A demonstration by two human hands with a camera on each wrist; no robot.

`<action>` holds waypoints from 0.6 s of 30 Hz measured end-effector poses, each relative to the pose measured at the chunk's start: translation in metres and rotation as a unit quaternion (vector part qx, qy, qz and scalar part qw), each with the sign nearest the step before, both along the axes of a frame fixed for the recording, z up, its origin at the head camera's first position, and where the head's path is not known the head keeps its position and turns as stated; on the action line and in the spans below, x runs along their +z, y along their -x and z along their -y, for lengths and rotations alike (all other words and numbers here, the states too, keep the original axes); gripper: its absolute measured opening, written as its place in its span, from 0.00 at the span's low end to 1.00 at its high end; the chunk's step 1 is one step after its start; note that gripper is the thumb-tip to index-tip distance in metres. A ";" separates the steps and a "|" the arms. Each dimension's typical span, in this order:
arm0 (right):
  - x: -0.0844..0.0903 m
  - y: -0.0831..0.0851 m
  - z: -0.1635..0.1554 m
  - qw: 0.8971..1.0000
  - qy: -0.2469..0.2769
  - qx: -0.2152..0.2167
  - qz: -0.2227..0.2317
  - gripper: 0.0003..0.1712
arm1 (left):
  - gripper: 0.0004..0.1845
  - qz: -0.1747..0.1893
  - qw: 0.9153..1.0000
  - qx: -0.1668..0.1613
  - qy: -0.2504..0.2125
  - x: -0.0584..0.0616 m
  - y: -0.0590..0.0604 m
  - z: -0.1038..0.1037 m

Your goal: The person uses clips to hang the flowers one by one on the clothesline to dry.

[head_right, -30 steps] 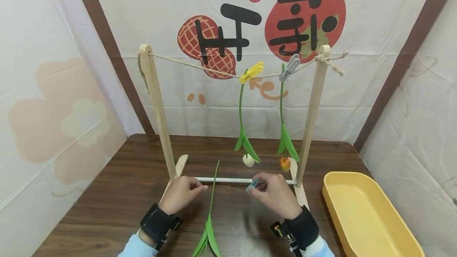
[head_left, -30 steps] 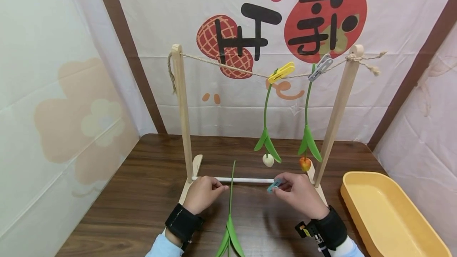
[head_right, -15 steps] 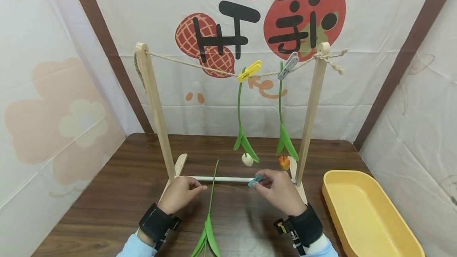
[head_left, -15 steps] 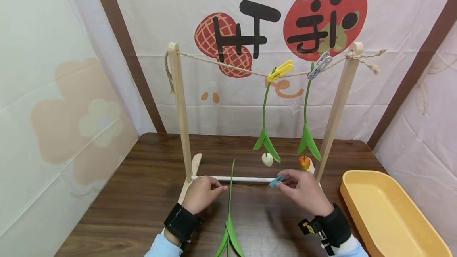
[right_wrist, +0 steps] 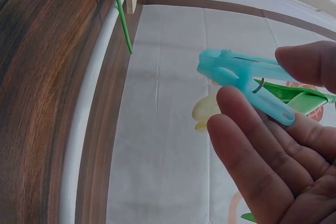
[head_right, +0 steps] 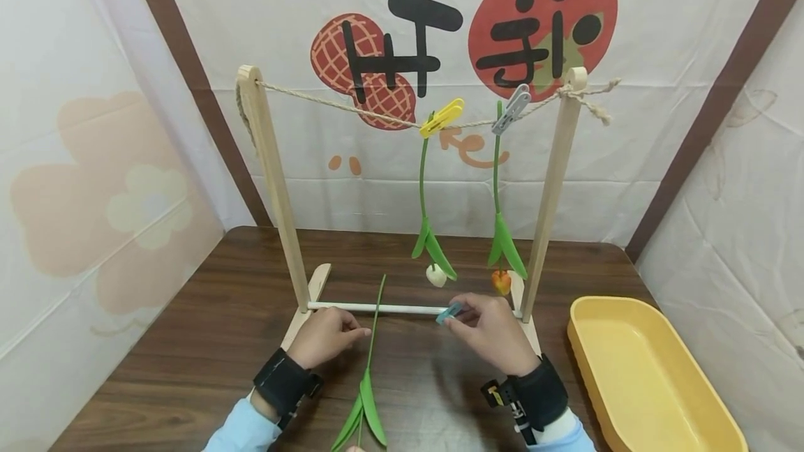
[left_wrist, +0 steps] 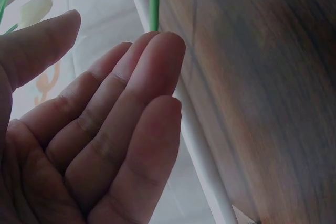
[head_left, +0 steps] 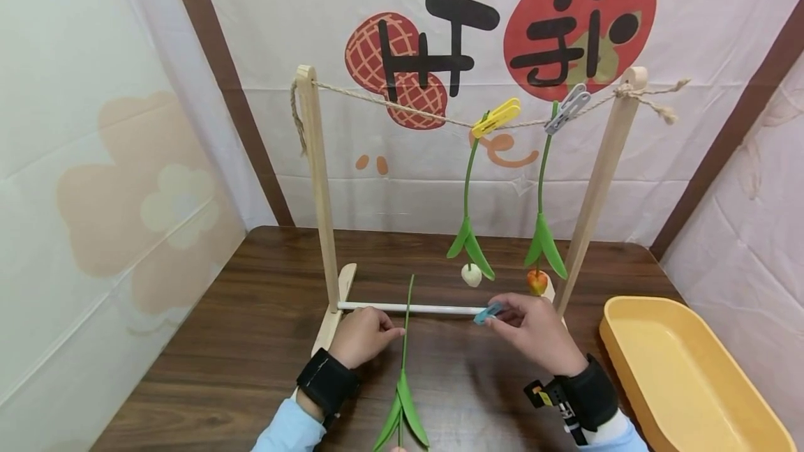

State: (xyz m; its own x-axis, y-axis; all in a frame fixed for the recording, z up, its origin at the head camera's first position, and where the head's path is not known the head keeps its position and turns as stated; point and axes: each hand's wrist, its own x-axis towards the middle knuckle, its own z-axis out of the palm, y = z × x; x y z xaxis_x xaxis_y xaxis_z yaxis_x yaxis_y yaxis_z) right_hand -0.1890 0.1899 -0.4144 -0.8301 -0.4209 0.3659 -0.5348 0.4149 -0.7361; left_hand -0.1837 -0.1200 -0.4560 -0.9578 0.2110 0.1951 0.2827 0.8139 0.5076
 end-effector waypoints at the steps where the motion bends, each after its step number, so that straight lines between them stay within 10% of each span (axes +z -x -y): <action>1: 0.000 0.000 0.000 1.000 0.000 -0.001 0.000 0.09 | 0.16 0.002 1.000 -0.003 0.004 -0.001 0.001 0.000; 18: 0.000 -0.002 0.004 1.000 0.009 0.013 0.004 0.07 | 0.21 0.051 0.999 -0.002 -0.002 -0.008 0.012 -0.010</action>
